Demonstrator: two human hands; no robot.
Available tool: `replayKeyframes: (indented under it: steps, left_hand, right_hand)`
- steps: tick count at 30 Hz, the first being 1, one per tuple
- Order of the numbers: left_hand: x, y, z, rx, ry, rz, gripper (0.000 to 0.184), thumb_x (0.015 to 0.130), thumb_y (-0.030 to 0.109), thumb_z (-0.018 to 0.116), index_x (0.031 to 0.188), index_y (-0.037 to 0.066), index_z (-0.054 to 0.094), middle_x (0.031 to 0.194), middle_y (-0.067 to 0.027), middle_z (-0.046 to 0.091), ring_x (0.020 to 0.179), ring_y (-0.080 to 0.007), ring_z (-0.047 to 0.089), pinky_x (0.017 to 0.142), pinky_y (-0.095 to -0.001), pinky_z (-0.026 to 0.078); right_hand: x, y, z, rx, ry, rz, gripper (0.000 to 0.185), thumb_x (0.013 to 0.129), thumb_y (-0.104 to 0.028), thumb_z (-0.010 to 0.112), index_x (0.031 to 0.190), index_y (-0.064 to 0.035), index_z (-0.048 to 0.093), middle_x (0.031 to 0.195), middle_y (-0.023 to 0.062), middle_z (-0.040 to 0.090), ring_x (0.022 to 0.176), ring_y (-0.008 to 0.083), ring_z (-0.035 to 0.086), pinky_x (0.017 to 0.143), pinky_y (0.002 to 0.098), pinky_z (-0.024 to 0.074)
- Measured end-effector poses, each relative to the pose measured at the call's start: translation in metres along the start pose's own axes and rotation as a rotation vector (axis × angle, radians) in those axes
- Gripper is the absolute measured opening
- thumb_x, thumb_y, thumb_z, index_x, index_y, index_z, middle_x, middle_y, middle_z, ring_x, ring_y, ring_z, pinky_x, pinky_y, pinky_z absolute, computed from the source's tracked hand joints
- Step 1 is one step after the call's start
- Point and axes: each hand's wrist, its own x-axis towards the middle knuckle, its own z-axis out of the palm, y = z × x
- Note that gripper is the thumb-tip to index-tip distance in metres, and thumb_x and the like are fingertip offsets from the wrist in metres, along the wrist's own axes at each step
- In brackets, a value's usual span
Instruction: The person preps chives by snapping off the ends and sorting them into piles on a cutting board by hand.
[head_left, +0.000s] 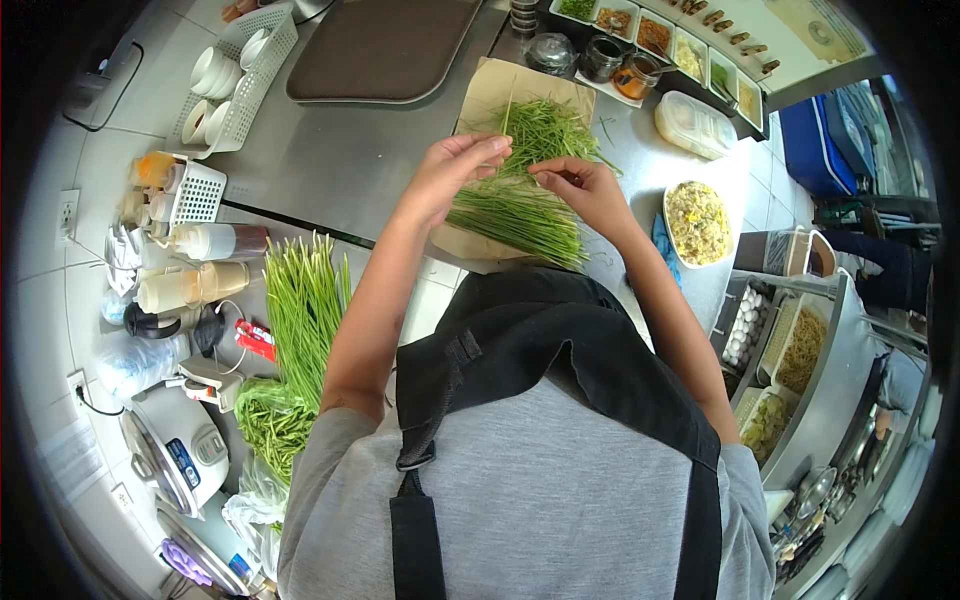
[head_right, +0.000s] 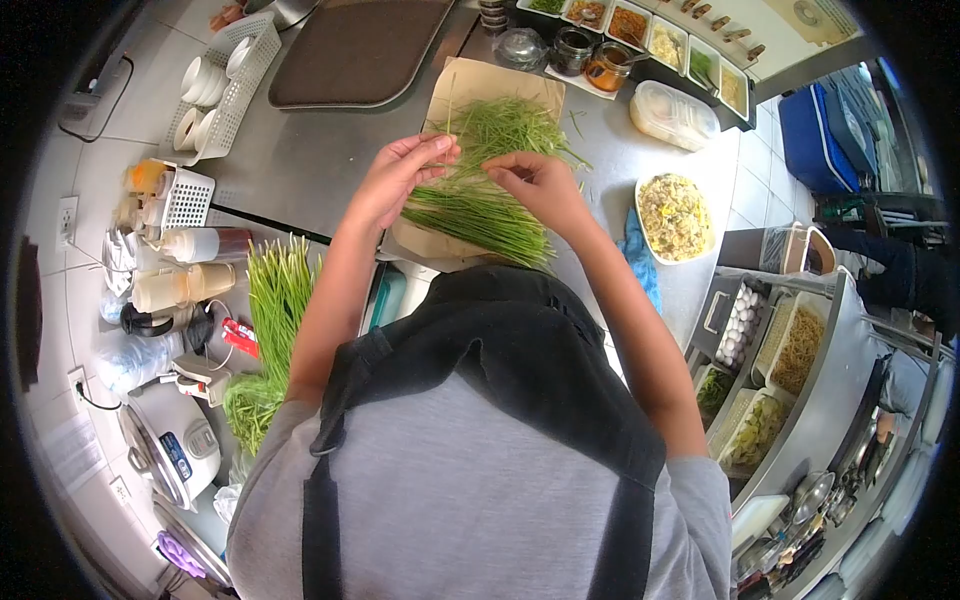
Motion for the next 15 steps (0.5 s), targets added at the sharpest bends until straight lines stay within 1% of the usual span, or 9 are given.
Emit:
replayKeyframes:
  steps: [1,4,5,7,10,13,15]
  left_hand:
    - [0.001,-0.001,0.0,0.02,-0.003,0.002,0.034,0.088,0.029,0.063,0.104,-0.002,0.064,0.098,-0.0057,0.066,0.091,-0.0113,0.06,0.081,-0.0266,0.045]
    - [0.01,-0.006,-0.004,0.375,0.032,0.128,0.028,0.085,0.026,0.065,0.102,0.004,0.066,0.094,-0.0052,0.066,0.09,-0.0154,0.061,0.078,-0.0278,0.046]
    - [0.013,-0.005,-0.004,0.575,0.071,0.196,0.025,0.084,0.024,0.066,0.1,0.006,0.067,0.093,-0.0055,0.066,0.09,-0.0177,0.061,0.078,-0.0291,0.047]
    - [0.018,0.001,0.0,0.975,0.156,0.332,0.02,0.08,0.022,0.067,0.097,0.011,0.07,0.091,-0.0062,0.065,0.091,-0.0222,0.06,0.077,-0.0316,0.048]
    - [0.032,-0.014,0.003,1.297,0.323,0.656,0.015,0.075,0.02,0.069,0.089,0.016,0.072,0.091,-0.007,0.063,0.093,-0.0274,0.058,0.078,-0.0358,0.048]
    - [0.025,-0.023,0.017,1.29,0.166,0.584,0.014,0.073,0.02,0.07,0.085,0.014,0.072,0.09,-0.0065,0.062,0.094,-0.0262,0.058,0.08,-0.0387,0.048]
    - [0.023,-0.042,0.022,1.424,0.062,0.571,0.012,0.072,0.02,0.07,0.083,0.015,0.072,0.087,-0.0061,0.061,0.094,-0.0253,0.057,0.081,-0.0386,0.047]
  right_hand:
    - [-0.001,-0.001,0.0,-0.112,0.002,-0.035,0.016,0.083,-0.016,0.063,0.096,-0.0108,0.071,0.081,0.0074,0.066,0.068,0.0129,0.058,0.063,0.0277,0.0468]
    - [-0.003,0.015,0.0,-0.412,0.025,-0.111,0.014,0.08,-0.014,0.063,0.09,-0.0119,0.071,0.081,0.0112,0.065,0.072,0.0215,0.061,0.066,0.0337,0.0491]
    - [-0.003,0.026,0.001,-0.506,0.033,-0.133,0.013,0.079,-0.014,0.063,0.088,-0.0121,0.071,0.081,0.0123,0.065,0.073,0.0247,0.062,0.067,0.0359,0.0498]
    - [-0.003,0.038,0.009,-0.54,0.064,-0.163,0.012,0.077,-0.014,0.063,0.086,-0.0118,0.071,0.08,0.0118,0.064,0.076,0.0277,0.062,0.068,0.0383,0.05]
    - [-0.003,0.044,0.015,-0.654,0.074,-0.172,0.012,0.077,-0.016,0.063,0.085,-0.012,0.07,0.081,0.0109,0.063,0.079,0.0294,0.062,0.07,0.0401,0.0501]
    - [0.0,0.049,0.018,-0.748,0.096,-0.19,0.012,0.077,-0.018,0.062,0.085,-0.0123,0.069,0.083,0.0099,0.062,0.081,0.0292,0.062,0.071,0.0401,0.0503]
    - [0.001,0.053,0.018,-0.757,0.1,-0.175,0.011,0.077,-0.019,0.062,0.085,-0.0123,0.068,0.082,0.0095,0.062,0.081,0.0288,0.062,0.07,0.0399,0.0503]
